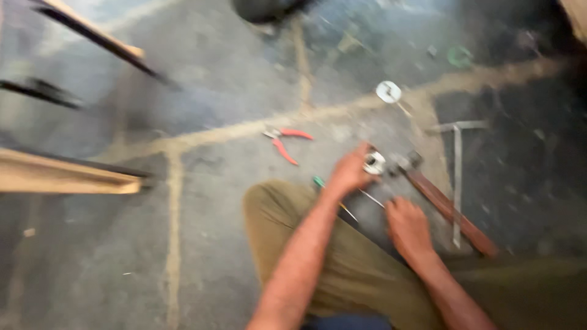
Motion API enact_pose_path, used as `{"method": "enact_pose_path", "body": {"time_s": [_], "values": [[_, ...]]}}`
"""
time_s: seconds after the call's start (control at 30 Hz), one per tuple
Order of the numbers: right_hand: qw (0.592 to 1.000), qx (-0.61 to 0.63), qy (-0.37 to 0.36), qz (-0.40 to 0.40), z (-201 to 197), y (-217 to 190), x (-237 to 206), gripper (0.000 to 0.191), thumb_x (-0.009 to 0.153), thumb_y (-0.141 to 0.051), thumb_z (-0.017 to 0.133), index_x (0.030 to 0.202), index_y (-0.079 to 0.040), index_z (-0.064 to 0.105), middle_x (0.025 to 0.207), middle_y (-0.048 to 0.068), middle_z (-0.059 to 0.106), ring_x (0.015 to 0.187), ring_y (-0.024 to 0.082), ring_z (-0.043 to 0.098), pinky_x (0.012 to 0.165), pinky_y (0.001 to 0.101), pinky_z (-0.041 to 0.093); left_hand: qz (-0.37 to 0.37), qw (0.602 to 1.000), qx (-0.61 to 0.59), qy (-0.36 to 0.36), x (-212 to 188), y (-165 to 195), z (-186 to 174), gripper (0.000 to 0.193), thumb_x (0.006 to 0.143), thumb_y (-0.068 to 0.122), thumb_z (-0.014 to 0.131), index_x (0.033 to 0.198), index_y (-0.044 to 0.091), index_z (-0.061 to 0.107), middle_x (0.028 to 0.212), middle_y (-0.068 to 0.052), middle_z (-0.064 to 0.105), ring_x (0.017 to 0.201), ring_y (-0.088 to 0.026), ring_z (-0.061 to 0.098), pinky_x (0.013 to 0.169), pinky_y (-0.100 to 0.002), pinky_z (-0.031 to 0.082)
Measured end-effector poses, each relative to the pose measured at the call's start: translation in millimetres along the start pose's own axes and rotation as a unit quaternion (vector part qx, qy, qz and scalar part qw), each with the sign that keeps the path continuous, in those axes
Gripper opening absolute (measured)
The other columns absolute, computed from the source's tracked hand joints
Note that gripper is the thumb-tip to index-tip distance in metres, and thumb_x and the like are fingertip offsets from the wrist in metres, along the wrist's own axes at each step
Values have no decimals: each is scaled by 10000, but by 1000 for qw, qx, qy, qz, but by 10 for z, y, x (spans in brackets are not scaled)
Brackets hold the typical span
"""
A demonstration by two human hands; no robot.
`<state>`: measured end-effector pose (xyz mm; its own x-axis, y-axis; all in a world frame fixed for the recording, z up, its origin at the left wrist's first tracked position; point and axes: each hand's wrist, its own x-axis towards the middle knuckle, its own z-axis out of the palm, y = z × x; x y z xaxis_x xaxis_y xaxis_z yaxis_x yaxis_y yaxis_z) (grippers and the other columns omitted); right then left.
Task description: The person sits on the floor and uses a hammer and punch to drive a pin into a cylindrical metal part. They then use a screwdriver to remove a black ring from the part and place it on the floor.
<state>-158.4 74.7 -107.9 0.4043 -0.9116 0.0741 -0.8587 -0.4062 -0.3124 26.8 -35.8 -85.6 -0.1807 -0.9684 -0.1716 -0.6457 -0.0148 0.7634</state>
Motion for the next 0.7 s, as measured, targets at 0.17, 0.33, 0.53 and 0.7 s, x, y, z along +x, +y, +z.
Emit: {"method": "enact_pose_path", "body": {"time_s": [0.17, 0.33, 0.53, 0.7], "values": [[996, -43, -50, 63, 193, 146, 22, 112, 937, -232, 567, 932, -119, 562, 908, 132, 624, 772, 351, 715, 700, 497, 586, 55, 998, 11, 36, -88, 87, 10, 785, 633, 304, 900, 1302, 73, 562, 1260, -192, 690, 1191, -406, 644, 956, -477, 523], [993, 0, 71, 97, 124, 345, -22, 249, 892, -327, 666, 1023, -119, 631, 960, 135, 658, 809, 368, 705, 751, 510, 573, 62, 996, 51, 26, -230, 112, 39, 804, 634, 388, 899, 1282, 59, 555, 1256, -200, 670, 1187, -410, 636, 933, -479, 524], [950, 149, 239, 132, -60, 519, -43, 219, 1016, -251, 755, 1078, -49, 696, 980, 169, 712, 834, 318, 718, 741, 417, 563, 54, 995, 83, 17, -359, 209, 26, 876, 666, 530, 875, 1313, 46, 539, 1307, -226, 615, 1232, -431, 582, 962, -507, 499], [907, 248, 316, 127, 42, 627, 39, 234, 1071, -179, 786, 1077, 31, 683, 899, 199, 705, 805, 242, 710, 796, 344, 567, 243, 956, 104, 131, -401, 254, 74, 737, 782, 547, 778, 1387, 161, 605, 1313, -165, 639, 1225, -367, 607, 1078, -460, 517]]}}
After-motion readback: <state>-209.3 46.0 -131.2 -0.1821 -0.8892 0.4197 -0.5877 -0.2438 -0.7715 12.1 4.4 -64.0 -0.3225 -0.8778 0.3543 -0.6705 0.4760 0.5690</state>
